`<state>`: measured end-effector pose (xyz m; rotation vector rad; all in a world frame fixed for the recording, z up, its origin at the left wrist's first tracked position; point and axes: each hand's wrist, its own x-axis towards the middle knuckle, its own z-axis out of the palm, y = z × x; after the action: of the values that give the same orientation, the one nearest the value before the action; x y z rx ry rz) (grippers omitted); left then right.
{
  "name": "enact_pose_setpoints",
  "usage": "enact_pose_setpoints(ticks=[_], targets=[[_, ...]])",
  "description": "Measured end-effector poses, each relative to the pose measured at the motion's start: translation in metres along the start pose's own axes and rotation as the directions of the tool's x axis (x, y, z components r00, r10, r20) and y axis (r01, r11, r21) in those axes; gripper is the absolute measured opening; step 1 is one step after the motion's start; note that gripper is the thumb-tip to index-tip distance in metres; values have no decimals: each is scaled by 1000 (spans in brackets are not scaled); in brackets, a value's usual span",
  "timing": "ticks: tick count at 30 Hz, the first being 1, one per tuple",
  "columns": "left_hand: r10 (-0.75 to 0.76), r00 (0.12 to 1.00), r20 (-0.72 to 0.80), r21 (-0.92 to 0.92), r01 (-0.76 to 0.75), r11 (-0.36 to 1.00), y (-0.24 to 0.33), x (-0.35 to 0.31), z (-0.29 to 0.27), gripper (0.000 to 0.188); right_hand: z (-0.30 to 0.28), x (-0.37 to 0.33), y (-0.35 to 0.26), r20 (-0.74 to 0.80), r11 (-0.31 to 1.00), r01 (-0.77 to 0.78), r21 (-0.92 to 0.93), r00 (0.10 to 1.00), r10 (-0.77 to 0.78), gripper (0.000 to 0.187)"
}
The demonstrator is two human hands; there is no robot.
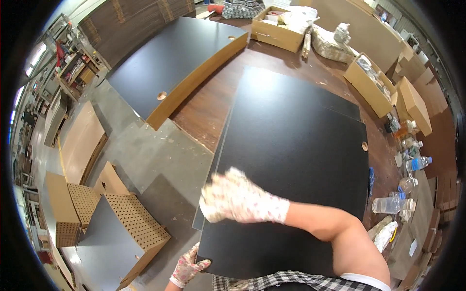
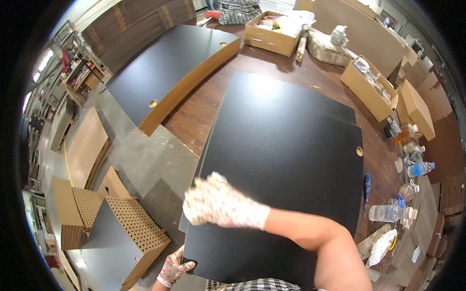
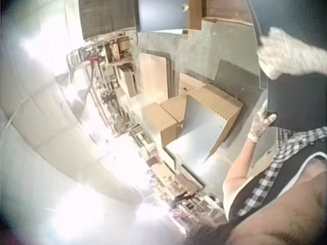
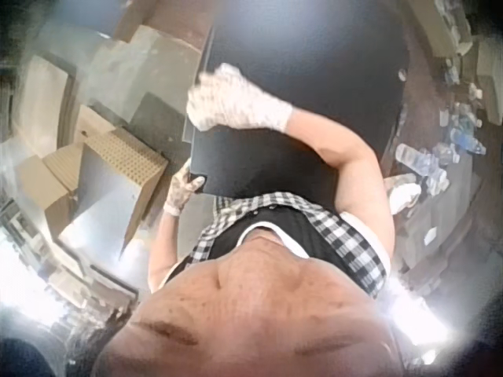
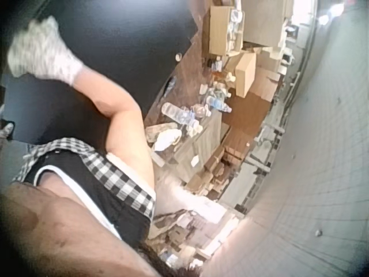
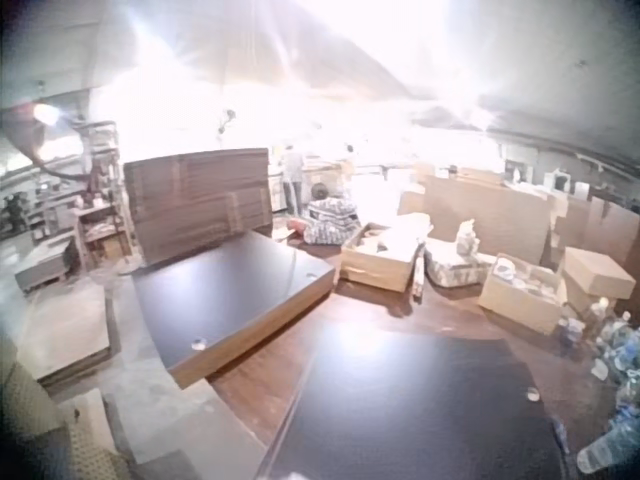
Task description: The person wipes a black panel with a cloth, applies a liquid from a small container to the edges with a brush, and then wipes the front and back of a slatted wood panel with a cloth.
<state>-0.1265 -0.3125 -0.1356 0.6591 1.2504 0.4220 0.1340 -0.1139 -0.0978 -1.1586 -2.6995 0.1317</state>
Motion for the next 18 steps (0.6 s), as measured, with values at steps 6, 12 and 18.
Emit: enact_pose_setpoints(ticks=[6,12,18], targets=[[120,990,68,100,-127,987,13,5,14,69,34,54,161,-469,944,150,293,883,5,19],[125,990,59,57,-128,990,-3,6,0,69,33,68,145,-397,774,-88,627,819,415,22],[183,982,46,56,-185,981,3,6,7,66,-1,35,108,-100,994,-85,-62,992,78,17]])
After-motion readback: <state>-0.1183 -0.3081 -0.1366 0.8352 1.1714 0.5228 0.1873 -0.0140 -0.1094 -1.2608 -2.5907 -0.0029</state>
